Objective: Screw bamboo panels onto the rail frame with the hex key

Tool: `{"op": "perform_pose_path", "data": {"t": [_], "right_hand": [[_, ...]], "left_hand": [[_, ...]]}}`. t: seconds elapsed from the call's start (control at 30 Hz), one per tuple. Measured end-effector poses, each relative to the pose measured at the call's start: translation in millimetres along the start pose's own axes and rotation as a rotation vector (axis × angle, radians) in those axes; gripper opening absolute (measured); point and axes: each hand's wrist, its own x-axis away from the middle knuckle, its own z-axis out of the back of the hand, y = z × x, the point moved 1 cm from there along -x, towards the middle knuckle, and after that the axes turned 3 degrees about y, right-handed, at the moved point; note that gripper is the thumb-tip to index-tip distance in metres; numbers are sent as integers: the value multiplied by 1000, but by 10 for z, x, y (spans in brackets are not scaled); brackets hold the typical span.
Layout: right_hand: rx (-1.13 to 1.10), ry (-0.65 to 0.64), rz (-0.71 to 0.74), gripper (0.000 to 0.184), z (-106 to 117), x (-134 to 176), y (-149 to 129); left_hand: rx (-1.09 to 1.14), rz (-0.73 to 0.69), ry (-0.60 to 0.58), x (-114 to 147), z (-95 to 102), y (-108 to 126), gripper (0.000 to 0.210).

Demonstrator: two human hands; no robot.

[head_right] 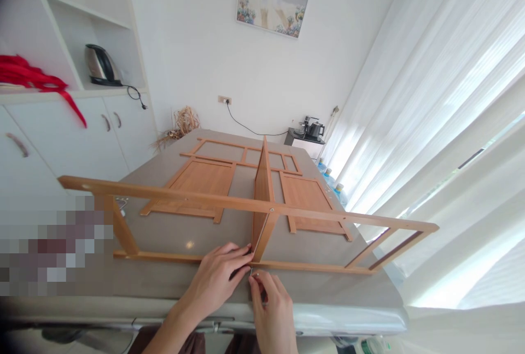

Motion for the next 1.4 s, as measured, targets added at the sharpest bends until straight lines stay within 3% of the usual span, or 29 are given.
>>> {"op": "perform_pose_path", "data": {"t": [0.27, 0.47, 0.57, 0.8, 1.4], "right_hand": [[56, -20, 86, 25, -39, 36, -15], [1, 68, -141, 22, -50, 41, 29], [-45, 105, -239, 31, -68, 47, 51], [-105, 87, -337, 35, -112, 107, 55], [35, 22, -66, 27, -80, 45, -41]], "left_hand": [[2, -10, -1, 1, 2, -9, 31], [-27, -13, -5, -10, -7, -2, 29], [-35, -15, -4, -10, 2, 3, 29], [-31, -17, -8, -7, 9, -6, 31], [-26, -29, 13, -3, -3, -11, 32]]}}
